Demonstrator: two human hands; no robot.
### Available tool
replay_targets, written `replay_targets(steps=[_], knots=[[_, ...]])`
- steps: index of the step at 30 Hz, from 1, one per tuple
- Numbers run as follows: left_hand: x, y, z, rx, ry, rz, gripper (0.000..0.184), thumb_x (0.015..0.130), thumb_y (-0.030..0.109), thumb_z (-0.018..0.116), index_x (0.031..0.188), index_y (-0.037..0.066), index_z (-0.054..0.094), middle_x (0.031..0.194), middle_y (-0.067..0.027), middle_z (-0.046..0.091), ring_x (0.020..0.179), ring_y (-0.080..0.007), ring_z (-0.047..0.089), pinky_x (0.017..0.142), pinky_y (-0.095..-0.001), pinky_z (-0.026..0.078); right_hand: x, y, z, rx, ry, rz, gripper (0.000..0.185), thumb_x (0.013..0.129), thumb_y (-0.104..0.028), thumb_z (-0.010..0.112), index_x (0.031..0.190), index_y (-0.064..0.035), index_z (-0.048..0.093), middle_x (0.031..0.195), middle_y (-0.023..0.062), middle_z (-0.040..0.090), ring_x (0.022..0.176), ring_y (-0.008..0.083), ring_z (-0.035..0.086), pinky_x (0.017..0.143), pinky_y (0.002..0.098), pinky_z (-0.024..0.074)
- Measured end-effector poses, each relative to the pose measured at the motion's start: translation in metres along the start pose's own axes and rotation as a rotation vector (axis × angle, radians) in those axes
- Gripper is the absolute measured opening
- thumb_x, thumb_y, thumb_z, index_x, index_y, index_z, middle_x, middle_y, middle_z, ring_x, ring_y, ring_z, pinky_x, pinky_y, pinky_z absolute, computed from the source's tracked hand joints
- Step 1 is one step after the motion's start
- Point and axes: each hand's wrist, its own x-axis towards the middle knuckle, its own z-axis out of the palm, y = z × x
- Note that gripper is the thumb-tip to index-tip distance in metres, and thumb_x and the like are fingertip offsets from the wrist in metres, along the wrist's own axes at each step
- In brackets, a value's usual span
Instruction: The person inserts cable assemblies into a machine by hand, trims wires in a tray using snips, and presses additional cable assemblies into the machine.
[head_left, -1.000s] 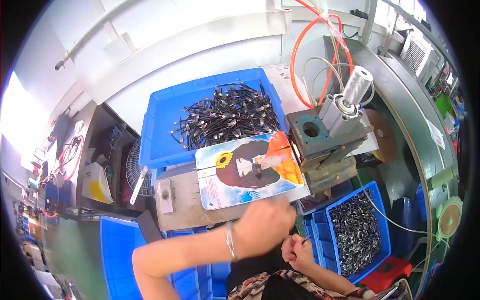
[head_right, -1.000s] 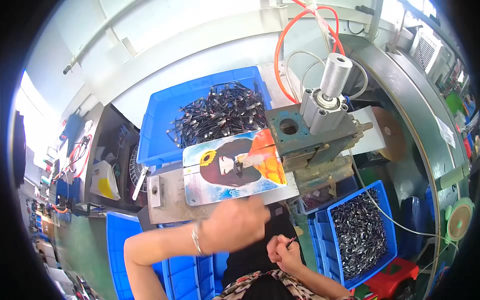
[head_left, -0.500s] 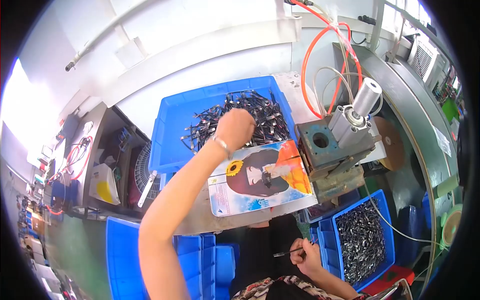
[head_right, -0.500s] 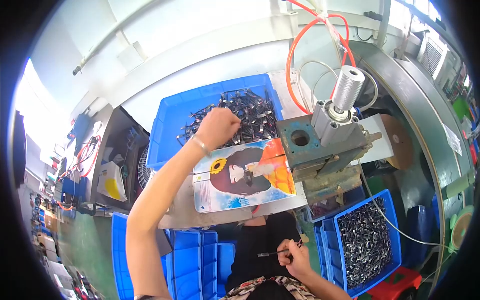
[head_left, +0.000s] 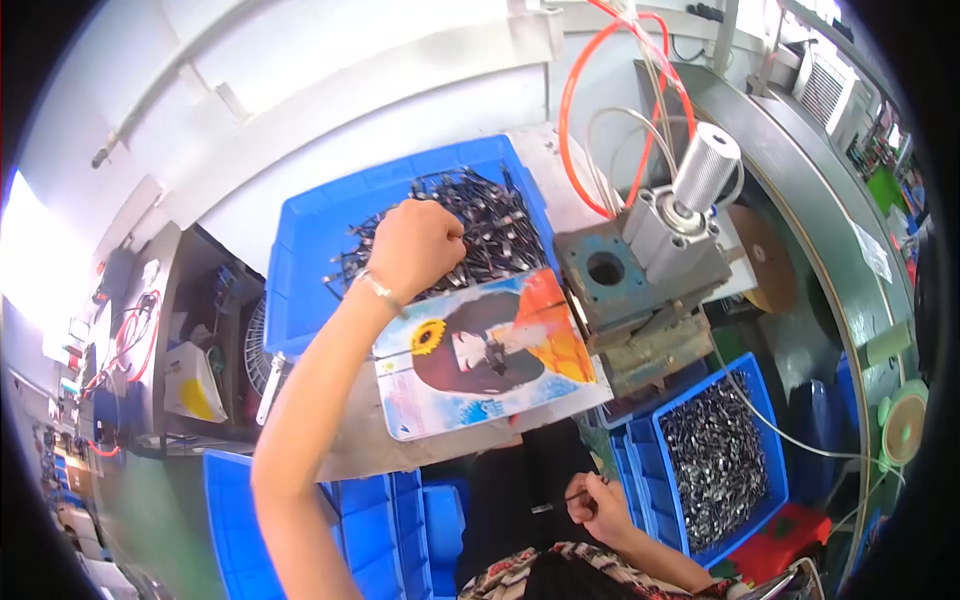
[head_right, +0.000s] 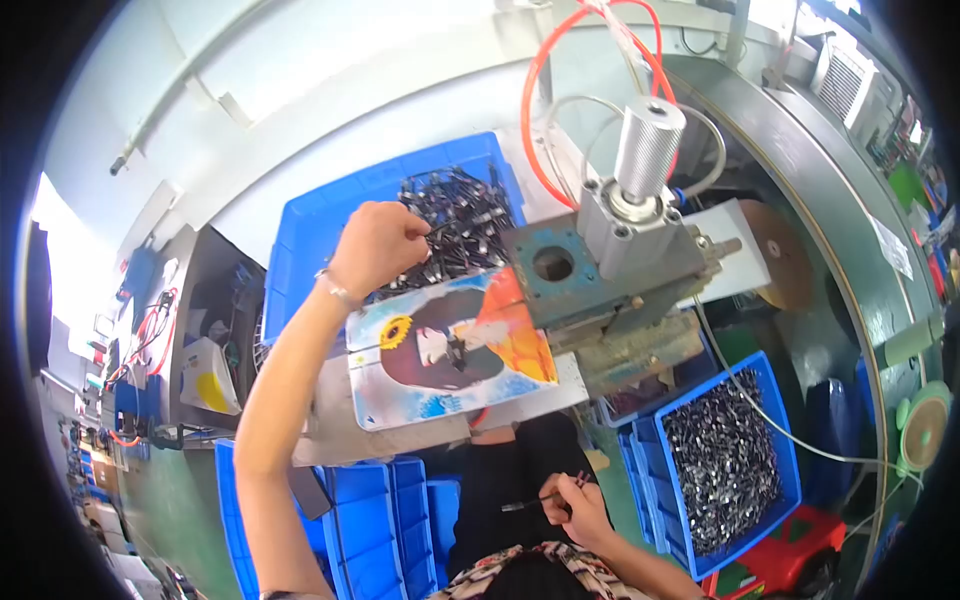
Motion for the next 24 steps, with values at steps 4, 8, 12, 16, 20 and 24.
replay_targets(steps=[4, 8, 12, 16, 20, 24], knots=[[-0.027, 0.053, -0.007, -0.328, -0.132, 0.158, 0.019, 0.062, 0.016, 0.059, 0.076, 0.006, 0.067, 0.068, -0.0122, 0.058, 0.06, -0.0264, 0.057, 0.058, -0.0332, 0.046, -0.002, 0.001, 0.004, -0.013, -0.008, 0.08, 0.034, 0.091, -0.029, 0.039, 0.08, 0.0006, 0.051, 0.055, 0.0007, 0.038, 0.046, 0.007, 0.03, 0.044, 0.0217, 0.0232], [-0.026, 0.071, 0.023, -0.319, -0.18, 0.209, 0.018, 0.063, 0.02, 0.063, 0.073, 0.005, 0.066, 0.065, -0.0123, 0.058, 0.057, -0.0279, 0.056, 0.056, -0.0336, 0.046, -0.007, -0.001, 0.009, -0.029, -0.04, 0.048, 0.033, 0.091, -0.03, 0.041, 0.079, -0.0005, 0.051, 0.057, 0.0, 0.038, 0.047, 0.0063, 0.029, 0.044, 0.0214, 0.0216], [-0.025, 0.075, 0.023, -0.314, -0.257, 0.192, 0.021, 0.065, 0.025, 0.065, 0.07, 0.004, 0.066, 0.06, -0.0123, 0.058, 0.055, -0.0286, 0.056, 0.055, -0.0345, 0.045, -0.012, 0.006, 0.0, 0.01, 0.011, 0.027, 0.033, 0.091, -0.03, 0.041, 0.08, -0.0003, 0.052, 0.058, 0.0012, 0.041, 0.047, 0.0063, 0.029, 0.044, 0.0216, 0.0225], [-0.028, 0.077, 0.014, -0.239, -0.28, 0.2, 0.019, 0.066, 0.023, 0.064, 0.068, 0.004, 0.066, 0.057, -0.0125, 0.057, 0.055, -0.0279, 0.056, 0.054, -0.0348, 0.045, -0.014, 0.007, -0.002, -0.023, 0.029, 0.044, 0.039, 0.088, -0.036, 0.044, 0.076, 0.0002, 0.051, 0.057, 0.0019, 0.042, 0.046, 0.0082, 0.032, 0.043, 0.0226, 0.0241], [-0.032, 0.076, 0.008, -0.2, -0.255, 0.251, 0.016, 0.064, 0.019, 0.061, 0.069, 0.005, 0.065, 0.059, -0.0123, 0.057, 0.056, -0.0275, 0.057, 0.054, -0.035, 0.045, -0.011, 0.007, -0.001, -0.059, 0.009, 0.03, 0.042, 0.088, -0.039, 0.042, 0.077, 0.0004, 0.051, 0.058, 0.0037, 0.044, 0.048, 0.0106, 0.037, 0.045, 0.0234, 0.0287], [-0.074, 0.079, -0.022, -0.171, -0.191, 0.364, 0.013, 0.063, 0.012, 0.058, 0.071, 0.006, 0.064, 0.067, -0.0102, 0.058, 0.059, -0.0262, 0.057, 0.053, -0.0344, 0.044, -0.005, -0.007, 0.005, -0.102, -0.11, -0.238, 0.046, 0.088, -0.042, 0.04, 0.077, 0.0014, 0.05, 0.06, 0.0072, 0.047, 0.053, 0.0163, 0.047, 0.049, 0.028, 0.039]])
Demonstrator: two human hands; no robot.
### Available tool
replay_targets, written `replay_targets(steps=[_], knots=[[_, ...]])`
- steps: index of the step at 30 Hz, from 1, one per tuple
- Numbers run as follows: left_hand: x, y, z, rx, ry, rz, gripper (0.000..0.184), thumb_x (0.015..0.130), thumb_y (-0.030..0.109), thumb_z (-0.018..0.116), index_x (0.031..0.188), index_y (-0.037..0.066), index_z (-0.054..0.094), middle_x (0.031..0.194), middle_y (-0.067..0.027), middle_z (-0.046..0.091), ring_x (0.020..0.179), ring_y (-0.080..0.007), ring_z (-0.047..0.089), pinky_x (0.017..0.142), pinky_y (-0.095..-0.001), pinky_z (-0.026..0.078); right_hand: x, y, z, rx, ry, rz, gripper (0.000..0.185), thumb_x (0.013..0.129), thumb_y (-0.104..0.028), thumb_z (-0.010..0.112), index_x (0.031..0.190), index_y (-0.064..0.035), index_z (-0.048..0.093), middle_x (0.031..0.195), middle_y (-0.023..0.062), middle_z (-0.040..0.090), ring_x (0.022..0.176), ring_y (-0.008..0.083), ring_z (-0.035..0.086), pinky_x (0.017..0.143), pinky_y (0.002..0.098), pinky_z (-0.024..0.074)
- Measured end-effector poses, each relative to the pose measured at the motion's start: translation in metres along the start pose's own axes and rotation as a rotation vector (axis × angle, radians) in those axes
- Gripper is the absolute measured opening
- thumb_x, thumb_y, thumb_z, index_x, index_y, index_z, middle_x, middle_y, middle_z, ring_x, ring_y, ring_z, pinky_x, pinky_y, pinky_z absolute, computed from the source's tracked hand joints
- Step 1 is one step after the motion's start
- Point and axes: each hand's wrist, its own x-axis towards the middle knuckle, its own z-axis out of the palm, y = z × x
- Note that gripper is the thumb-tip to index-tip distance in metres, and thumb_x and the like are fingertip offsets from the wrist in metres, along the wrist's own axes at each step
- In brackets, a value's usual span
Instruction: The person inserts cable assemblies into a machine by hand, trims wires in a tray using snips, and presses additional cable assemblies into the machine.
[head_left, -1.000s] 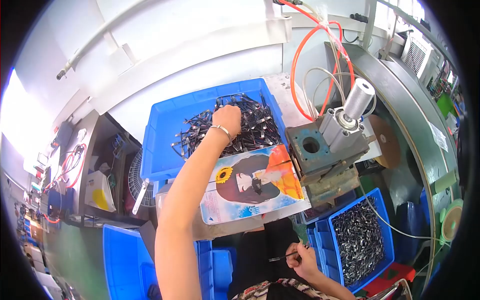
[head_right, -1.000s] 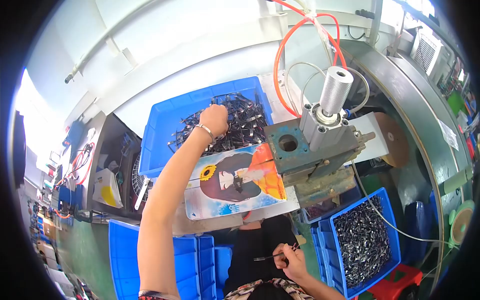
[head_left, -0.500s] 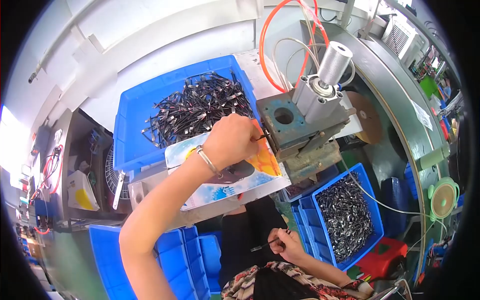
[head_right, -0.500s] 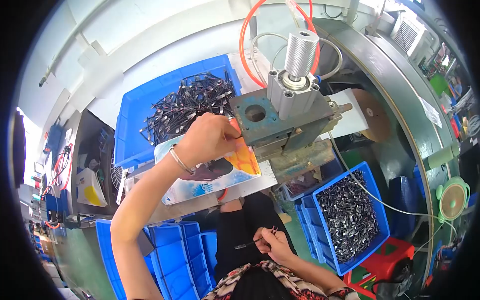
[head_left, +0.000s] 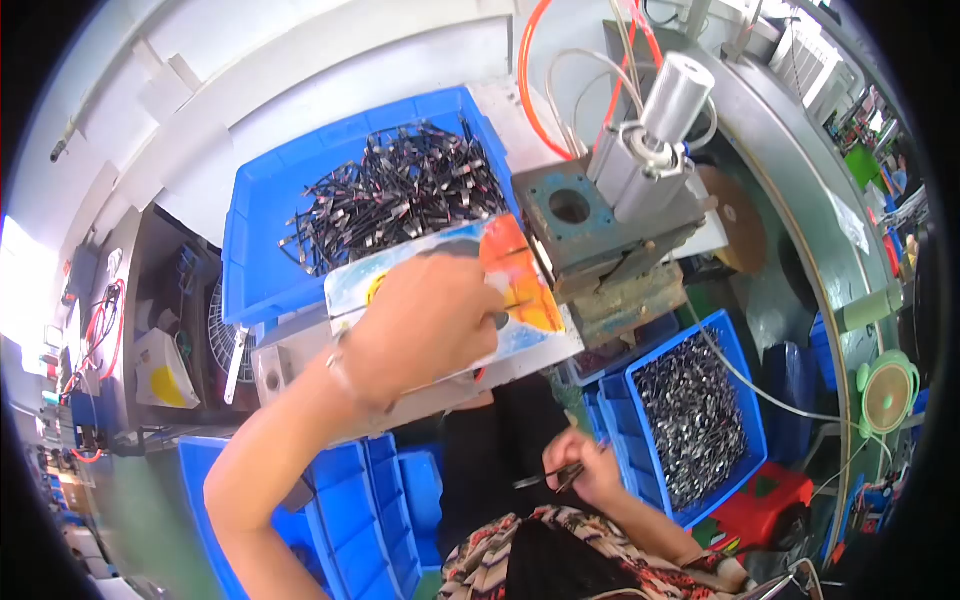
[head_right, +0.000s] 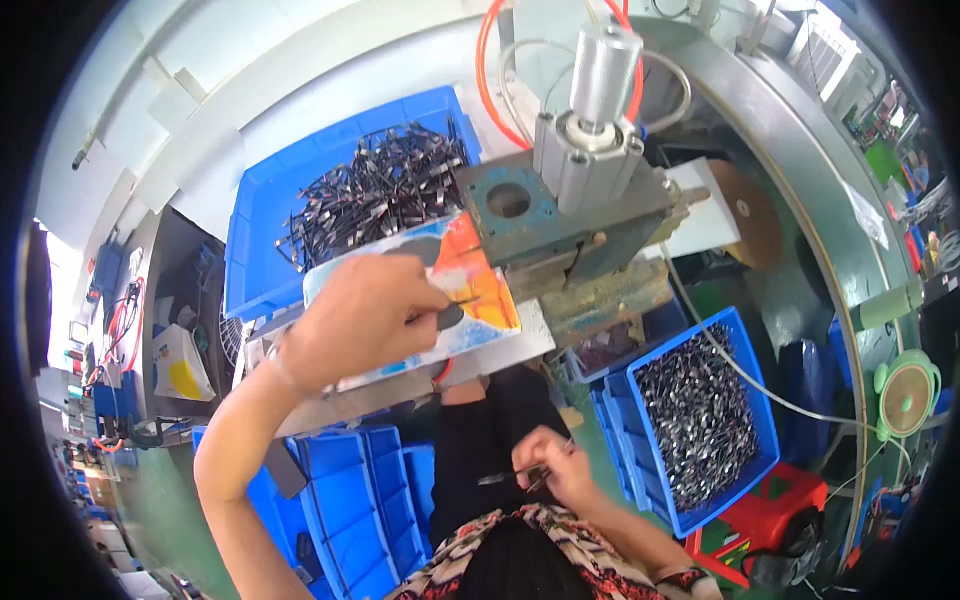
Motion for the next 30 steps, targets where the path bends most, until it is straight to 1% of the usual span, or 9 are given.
replay_targets(steps=[2, 4, 6, 8, 11, 16, 20, 23, 30], knots=[[-0.026, 0.019, -0.002, -0.129, -0.018, -0.011, 0.009, 0.064, 0.013, 0.059, 0.068, 0.006, 0.061, 0.065, -0.0101, 0.053, 0.06, -0.0269, 0.056, 0.053, -0.0361, 0.045, 0.013, -0.024, 0.023, 0.017, 0.178, -0.048, 0.043, 0.089, -0.039, 0.039, 0.077, 0.0014, 0.049, 0.062, 0.0092, 0.049, 0.051, 0.0197, 0.049, 0.052, 0.033, 0.0441], [-0.044, 0.032, 0.004, -0.231, -0.034, -0.022, 0.007, 0.065, 0.013, 0.059, 0.067, 0.006, 0.059, 0.065, -0.0095, 0.05, 0.06, -0.0268, 0.055, 0.053, -0.0366, 0.044, 0.026, -0.04, 0.024, -0.087, 0.063, -0.16, 0.035, 0.09, -0.032, 0.04, 0.074, -0.0014, 0.045, 0.062, 0.0092, 0.048, 0.044, 0.017, 0.045, 0.046, 0.0319, 0.0439], [-0.056, 0.042, 0.013, -0.305, -0.037, -0.021, 0.006, 0.066, 0.011, 0.058, 0.07, 0.007, 0.058, 0.066, -0.0084, 0.049, 0.06, -0.026, 0.054, 0.052, -0.0359, 0.044, 0.029, -0.048, 0.024, 0.103, 0.024, -0.051, 0.03, 0.091, -0.026, 0.041, 0.072, -0.003, 0.042, 0.065, 0.0077, 0.049, 0.049, 0.0114, 0.046, 0.048, 0.023, 0.0415], [-0.065, 0.05, 0.021, -0.361, -0.044, 0.001, 0.006, 0.066, 0.011, 0.059, 0.07, 0.007, 0.056, 0.066, -0.0073, 0.048, 0.059, -0.0251, 0.053, 0.051, -0.0351, 0.044, 0.031, -0.053, 0.043, -0.237, 0.102, -0.041, 0.023, 0.09, -0.018, 0.044, 0.071, -0.005, 0.042, 0.06, 0.0016, 0.044, 0.05, 0.0043, 0.039, 0.045, 0.0179, 0.0319], [-0.075, 0.063, 0.026, -0.363, -0.074, 0.052, 0.007, 0.066, 0.012, 0.059, 0.067, 0.008, 0.054, 0.066, -0.006, 0.045, 0.059, -0.0238, 0.05, 0.049, -0.034, 0.043, 0.025, -0.045, 0.052, -0.384, 0.021, -0.033, 0.024, 0.089, -0.012, 0.045, 0.066, -0.004, 0.044, 0.062, 0.0008, 0.048, 0.052, 0.0037, 0.041, 0.045, 0.0184, 0.033], [-0.082, 0.062, 0.029, -0.569, -0.06, 0.055, 0.01, 0.064, 0.007, 0.058, 0.075, 0.008, 0.059, 0.066, -0.006, 0.049, 0.058, -0.0252, 0.053, 0.05, -0.0348, 0.044, 0.008, -0.034, 0.047, 0.128, 0.038, 0.094, 0.031, 0.083, -0.026, 0.058, 0.064, -0.0064, 0.043, 0.054, 0.0055, 0.046, 0.039, 0.0095, 0.037, 0.034, 0.0231, 0.0257], [-0.069, 0.043, 0.016, -0.347, 0.056, 0.063, 0.012, 0.065, 0.01, 0.058, 0.077, 0.01, 0.061, 0.066, -0.0067, 0.051, 0.059, -0.0252, 0.054, 0.051, -0.0354, 0.044, 0.018, -0.038, 0.028, 0.185, 0.028, -0.077, 0.026, 0.086, -0.025, 0.053, 0.069, -0.0123, 0.038, 0.056, 0.0036, 0.041, 0.037, 0.0072, 0.029, 0.032, 0.0217, 0.0226], [-0.036, 0.016, 0.013, -0.201, 0.189, 0.01, 0.009, 0.063, 0.014, 0.057, 0.062, 0.006, 0.06, 0.063, -0.0103, 0.052, 0.058, -0.0274, 0.054, 0.052, -0.0377, 0.044, 0.015, -0.041, 0.012, 0.178, 0.082, -0.03, 0.025, 0.089, -0.022, 0.047, 0.068, -0.0116, 0.038, 0.06, 0.0027, 0.044, 0.037, 0.0046, 0.025, 0.032, 0.0196, 0.0195], [0.033, -0.021, 0.026, -0.034, 0.067, 0.003, 0.015, 0.059, 0.014, 0.058, 0.069, 0.006, 0.065, 0.062, -0.0115, 0.056, 0.058, -0.0282, 0.055, 0.054, -0.0361, 0.045, 0.004, -0.028, 0.0, 0.15, 0.164, 0.02, 0.03, 0.089, -0.024, 0.047, 0.065, -0.0062, 0.045, 0.058, 0.0014, 0.044, 0.035, 0.0044, 0.025, 0.033, 0.0201, 0.0177]])
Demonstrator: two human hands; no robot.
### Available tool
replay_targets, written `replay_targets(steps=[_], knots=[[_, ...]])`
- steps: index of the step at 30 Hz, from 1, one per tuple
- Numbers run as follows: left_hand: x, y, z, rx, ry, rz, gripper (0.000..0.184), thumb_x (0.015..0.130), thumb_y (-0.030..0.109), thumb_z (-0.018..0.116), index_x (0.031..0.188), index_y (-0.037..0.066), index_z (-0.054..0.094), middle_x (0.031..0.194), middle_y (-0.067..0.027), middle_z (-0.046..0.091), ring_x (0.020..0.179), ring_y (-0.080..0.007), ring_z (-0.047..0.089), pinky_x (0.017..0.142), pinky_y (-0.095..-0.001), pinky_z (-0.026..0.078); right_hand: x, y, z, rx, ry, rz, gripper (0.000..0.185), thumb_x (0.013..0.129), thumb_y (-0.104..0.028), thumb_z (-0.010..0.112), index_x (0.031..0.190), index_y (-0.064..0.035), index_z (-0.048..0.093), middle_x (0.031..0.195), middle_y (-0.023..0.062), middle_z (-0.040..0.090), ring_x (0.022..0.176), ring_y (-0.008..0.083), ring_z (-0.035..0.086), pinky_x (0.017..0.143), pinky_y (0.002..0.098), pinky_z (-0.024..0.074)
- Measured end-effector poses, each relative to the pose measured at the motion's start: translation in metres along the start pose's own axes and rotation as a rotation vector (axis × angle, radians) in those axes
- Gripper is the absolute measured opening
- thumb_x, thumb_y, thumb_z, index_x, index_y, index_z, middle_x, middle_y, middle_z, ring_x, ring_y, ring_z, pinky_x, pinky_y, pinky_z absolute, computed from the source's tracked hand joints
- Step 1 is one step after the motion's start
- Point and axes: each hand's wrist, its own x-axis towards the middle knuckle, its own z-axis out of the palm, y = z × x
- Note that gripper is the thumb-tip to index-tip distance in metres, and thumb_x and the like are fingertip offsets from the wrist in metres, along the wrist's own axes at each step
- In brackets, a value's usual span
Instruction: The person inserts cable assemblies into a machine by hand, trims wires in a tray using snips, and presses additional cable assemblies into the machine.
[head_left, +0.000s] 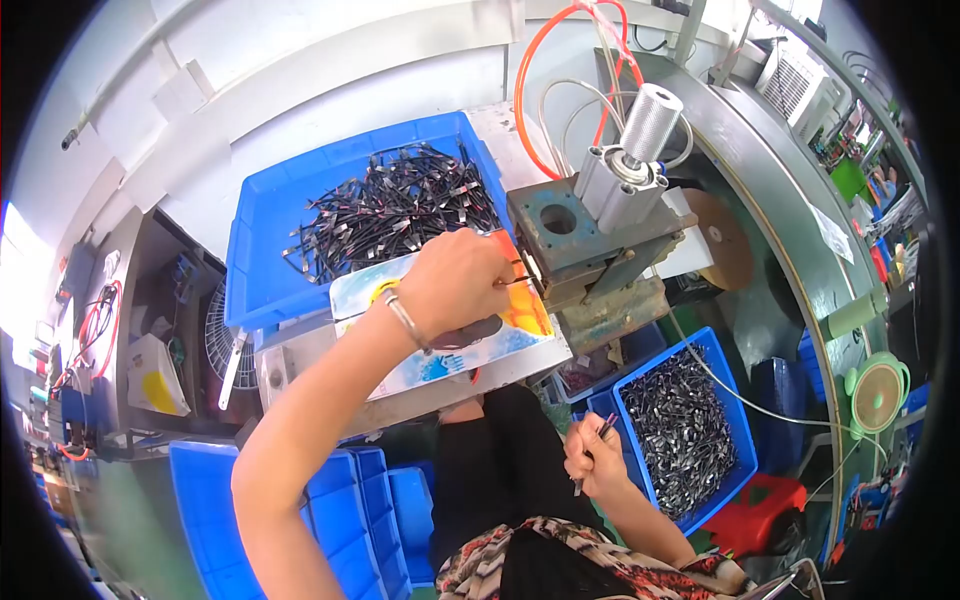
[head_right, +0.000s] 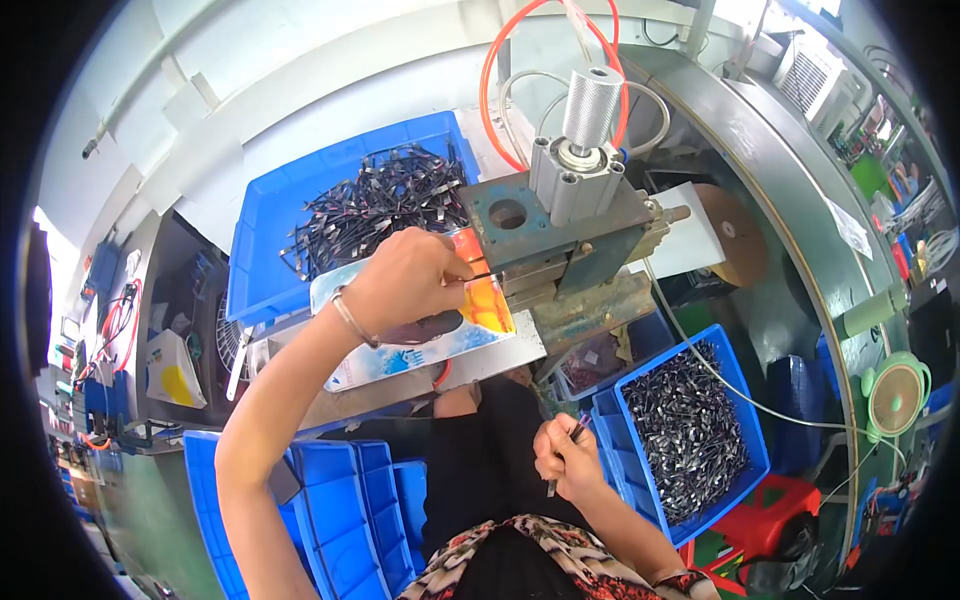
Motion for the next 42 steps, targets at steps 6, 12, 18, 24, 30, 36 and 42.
replay_targets(steps=[6, 12, 18, 24, 30, 36, 42], knots=[[0.019, -0.007, 0.011, -0.117, -0.063, 0.001, 0.019, 0.058, 0.012, 0.058, 0.073, 0.004, 0.066, 0.059, -0.013, 0.056, 0.054, -0.0279, 0.056, 0.051, -0.0323, 0.045, 0.002, 0.006, -0.005, 0.007, 0.011, 0.059, 0.028, 0.089, -0.024, 0.047, 0.067, -0.0074, 0.044, 0.058, 0.001, 0.044, 0.036, 0.0039, 0.023, 0.033, 0.0198, 0.0159], [0.022, -0.017, 0.012, -0.342, -0.081, 0.016, 0.02, 0.058, 0.01, 0.057, 0.074, 0.002, 0.065, 0.055, -0.0118, 0.055, 0.046, -0.0226, 0.054, 0.048, -0.0276, 0.045, 0.002, 0.014, -0.007, -0.008, -0.015, 0.096, 0.03, 0.089, -0.024, 0.048, 0.066, -0.0051, 0.045, 0.056, 0.0005, 0.042, 0.036, 0.0036, 0.023, 0.033, 0.0197, 0.016], [0.014, -0.019, 0.006, -0.442, -0.109, -0.016, 0.02, 0.062, 0.008, 0.059, 0.079, 0.001, 0.066, 0.051, -0.0087, 0.054, 0.042, -0.0127, 0.053, 0.046, -0.0236, 0.044, 0.0, 0.016, -0.011, -0.017, 0.021, 0.084, 0.031, 0.088, -0.025, 0.048, 0.066, -0.0047, 0.045, 0.054, 0.0002, 0.041, 0.035, 0.0036, 0.023, 0.033, 0.0196, 0.016], [0.006, -0.026, 0.008, -0.415, -0.129, -0.017, 0.021, 0.066, 0.01, 0.061, 0.086, 0.005, 0.066, 0.063, -0.0111, 0.058, 0.051, -0.0163, 0.057, 0.051, -0.025, 0.045, -0.002, 0.019, -0.017, -0.019, 0.017, 0.104, 0.03, 0.088, -0.025, 0.049, 0.066, -0.005, 0.045, 0.054, 0.0005, 0.041, 0.035, 0.0043, 0.024, 0.033, 0.0201, 0.0163], [0.009, -0.023, 0.008, -0.291, -0.181, 0.029, 0.027, 0.063, 0.011, 0.056, 0.089, 0.006, 0.065, 0.067, -0.0138, 0.058, 0.055, -0.0234, 0.055, 0.055, -0.0289, 0.045, -0.002, 0.02, -0.016, -0.015, 0.056, 0.125, 0.029, 0.088, -0.024, 0.048, 0.065, -0.0059, 0.043, 0.053, 0.0006, 0.039, 0.036, 0.005, 0.025, 0.034, 0.0204, 0.0168], [0.009, -0.027, 0.015, -0.324, -0.119, 0.069, 0.023, 0.062, 0.011, 0.055, 0.082, 0.006, 0.065, 0.063, -0.0159, 0.056, 0.053, -0.0275, 0.054, 0.054, -0.0324, 0.045, -0.001, 0.021, -0.012, -0.019, 0.039, 0.148, 0.03, 0.088, -0.024, 0.048, 0.065, -0.0061, 0.044, 0.053, 0.0005, 0.039, 0.037, 0.0054, 0.025, 0.034, 0.0206, 0.017], [0.009, -0.012, 0.009, -0.081, -0.054, 0.054, 0.015, 0.061, 0.01, 0.055, 0.07, 0.001, 0.062, 0.061, -0.0162, 0.054, 0.056, -0.0307, 0.054, 0.055, -0.0362, 0.045, -0.008, 0.021, -0.014, -0.019, 0.069, 0.142, 0.03, 0.088, -0.025, 0.048, 0.065, -0.0064, 0.043, 0.052, 0.0007, 0.038, 0.036, 0.0058, 0.025, 0.034, 0.0211, 0.0174]])
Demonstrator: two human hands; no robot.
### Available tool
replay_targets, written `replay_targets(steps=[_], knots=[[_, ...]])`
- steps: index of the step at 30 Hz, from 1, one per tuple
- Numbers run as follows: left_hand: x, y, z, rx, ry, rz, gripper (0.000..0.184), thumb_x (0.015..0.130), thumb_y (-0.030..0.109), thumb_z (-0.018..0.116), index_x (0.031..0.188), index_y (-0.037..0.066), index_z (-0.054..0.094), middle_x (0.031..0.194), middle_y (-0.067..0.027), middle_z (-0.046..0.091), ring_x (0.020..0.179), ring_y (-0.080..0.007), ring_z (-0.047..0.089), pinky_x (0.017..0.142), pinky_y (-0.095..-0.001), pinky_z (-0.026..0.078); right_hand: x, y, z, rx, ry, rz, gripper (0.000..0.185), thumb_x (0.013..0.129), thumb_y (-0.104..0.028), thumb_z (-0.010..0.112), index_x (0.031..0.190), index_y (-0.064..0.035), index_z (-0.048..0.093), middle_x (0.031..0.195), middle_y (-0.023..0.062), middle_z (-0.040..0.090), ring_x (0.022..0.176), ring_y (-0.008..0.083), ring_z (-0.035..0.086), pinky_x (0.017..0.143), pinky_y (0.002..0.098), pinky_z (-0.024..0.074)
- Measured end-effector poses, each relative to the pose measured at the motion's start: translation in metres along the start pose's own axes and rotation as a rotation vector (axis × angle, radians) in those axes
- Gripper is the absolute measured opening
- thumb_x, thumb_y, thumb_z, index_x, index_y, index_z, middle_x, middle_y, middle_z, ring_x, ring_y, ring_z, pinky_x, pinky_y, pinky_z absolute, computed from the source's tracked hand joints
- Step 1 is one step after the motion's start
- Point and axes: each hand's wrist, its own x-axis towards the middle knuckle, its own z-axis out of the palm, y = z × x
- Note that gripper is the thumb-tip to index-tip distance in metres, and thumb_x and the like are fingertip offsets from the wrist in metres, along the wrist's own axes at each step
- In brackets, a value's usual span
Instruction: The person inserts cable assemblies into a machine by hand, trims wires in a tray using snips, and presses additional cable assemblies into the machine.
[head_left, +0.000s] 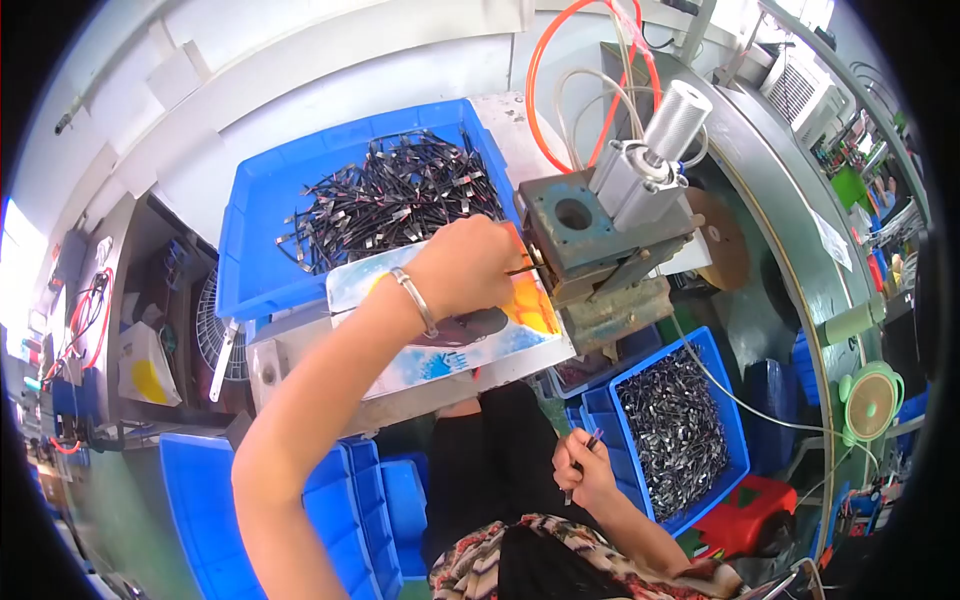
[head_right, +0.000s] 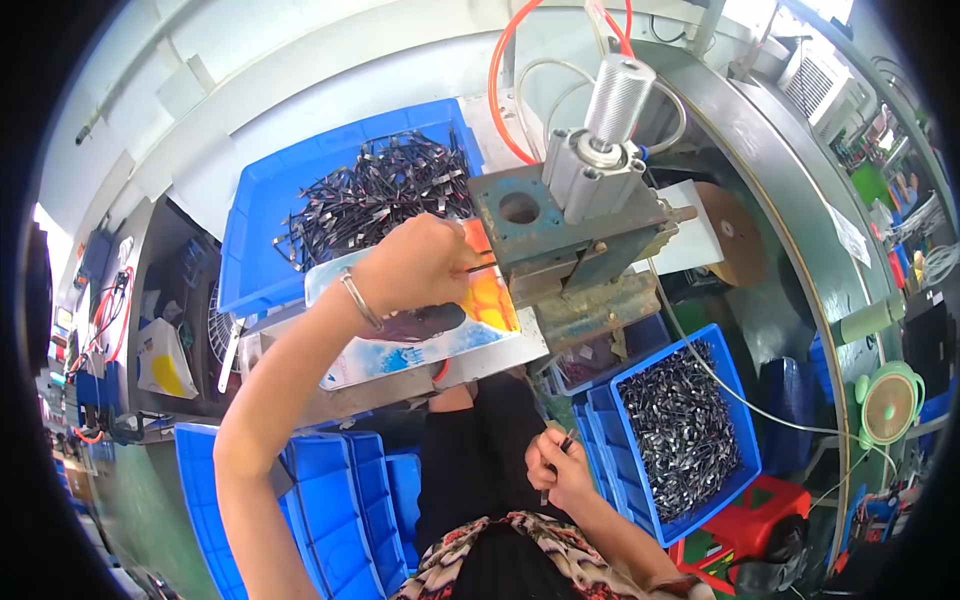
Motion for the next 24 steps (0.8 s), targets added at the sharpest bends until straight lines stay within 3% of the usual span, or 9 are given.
replay_targets(steps=[5, 7, 11, 14, 17, 18, 19, 20, 24], knots=[[-0.025, 0.045, -0.006, 0.388, 0.033, 0.074, 0.012, 0.059, 0.015, 0.059, 0.063, 0.004, 0.059, 0.065, -0.0114, 0.055, 0.059, -0.0215, 0.059, 0.045, -0.0345, 0.046, -0.002, -0.004, 0.011, -0.074, 0.086, -0.037, 0.031, 0.088, -0.026, 0.049, 0.064, -0.0104, 0.038, 0.051, 0.0012, 0.037, 0.034, 0.0058, 0.025, 0.032, 0.0212, 0.0183], [-0.048, 0.073, 0.0, 0.278, 0.128, 0.068, 0.009, 0.06, 0.014, 0.059, 0.063, 0.006, 0.057, 0.063, -0.0072, 0.053, 0.054, -0.0191, 0.055, 0.042, -0.0317, 0.044, 0.003, -0.006, 0.022, -0.1, 0.061, -0.09, 0.033, 0.088, -0.033, 0.047, 0.066, -0.011, 0.037, 0.05, 0.0008, 0.036, 0.034, 0.0056, 0.023, 0.031, 0.021, 0.0174], [-0.081, 0.113, 0.029, -0.136, -0.287, 0.078, 0.024, 0.061, 0.017, 0.061, 0.073, -0.003, 0.06, 0.078, -0.0162, 0.054, 0.066, -0.0266, 0.059, 0.052, -0.034, 0.048, 0.016, 0.006, 0.045, 0.064, 0.23, -0.176, 0.038, 0.087, -0.046, 0.042, 0.072, -0.0111, 0.039, 0.053, -0.0007, 0.038, 0.035, 0.0058, 0.027, 0.03, 0.0224, 0.0199], [-0.096, 0.118, 0.06, -0.112, -0.133, 0.149, 0.02, 0.064, 0.016, 0.059, 0.075, 0.0, 0.061, 0.078, -0.0152, 0.055, 0.07, -0.0266, 0.06, 0.055, -0.0341, 0.049, 0.028, 0.017, 0.055, -0.02, 0.336, -0.279, 0.036, 0.088, -0.044, 0.041, 0.075, -0.0098, 0.041, 0.059, 0.0007, 0.043, 0.039, 0.0068, 0.035, 0.03, 0.0227, 0.0234], [-0.09, 0.103, 0.026, -0.191, -0.417, -0.001, 0.018, 0.066, 0.017, 0.057, 0.075, 0.001, 0.059, 0.074, -0.0137, 0.056, 0.07, -0.026, 0.06, 0.053, -0.033, 0.049, 0.023, 0.008, 0.041, -0.059, 0.098, -0.133, 0.035, 0.089, -0.041, 0.04, 0.074, -0.0093, 0.041, 0.062, 0.0024, 0.045, 0.04, 0.0071, 0.037, 0.03, 0.022, 0.0238], [-0.093, 0.084, 0.032, -0.11, -0.216, 0.047, 0.019, 0.067, 0.02, 0.058, 0.074, 0.002, 0.058, 0.072, -0.0125, 0.056, 0.068, -0.0271, 0.059, 0.052, -0.0343, 0.049, 0.019, 0.001, 0.034, -0.064, -0.029, -0.102, 0.034, 0.09, -0.04, 0.04, 0.073, -0.0093, 0.041, 0.063, 0.0029, 0.045, 0.041, 0.0071, 0.036, 0.03, 0.0217, 0.0236], [-0.094, 0.067, 0.009, 0.173, -0.244, -0.075, 0.017, 0.067, 0.02, 0.059, 0.072, 0.004, 0.059, 0.069, -0.0105, 0.056, 0.068, -0.0272, 0.058, 0.053, -0.036, 0.048, 0.02, -0.001, 0.035, -0.006, 0.036, -0.118, 0.035, 0.09, -0.038, 0.04, 0.069, -0.0099, 0.04, 0.059, 0.0039, 0.044, 0.038, 0.0072, 0.032, 0.031, 0.0204, 0.0217], [-0.102, 0.026, 0.007, -0.129, 0.394, -0.067, 0.012, 0.067, 0.016, 0.059, 0.07, 0.005, 0.061, 0.068, -0.0104, 0.056, 0.062, -0.0261, 0.058, 0.052, -0.035, 0.047, 0.017, -0.005, 0.032, -0.005, 0.08, -0.11, 0.035, 0.09, -0.038, 0.04, 0.068, -0.0101, 0.04, 0.059, 0.0041, 0.044, 0.038, 0.0072, 0.031, 0.031, 0.0202, 0.0212], [-0.123, -0.097, -0.063, -0.158, 0.252, -0.94, 0.02, 0.07, 0.019, 0.06, 0.062, 0.002, 0.064, 0.054, -0.0089, 0.06, 0.052, -0.015, 0.06, 0.052, -0.0273, 0.049, 0.012, -0.008, 0.015, 0.014, 0.144, -0.026, 0.037, 0.089, -0.039, 0.041, 0.066, -0.0101, 0.039, 0.058, 0.0046, 0.043, 0.038, 0.0072, 0.029, 0.032, 0.0197, 0.0199]])
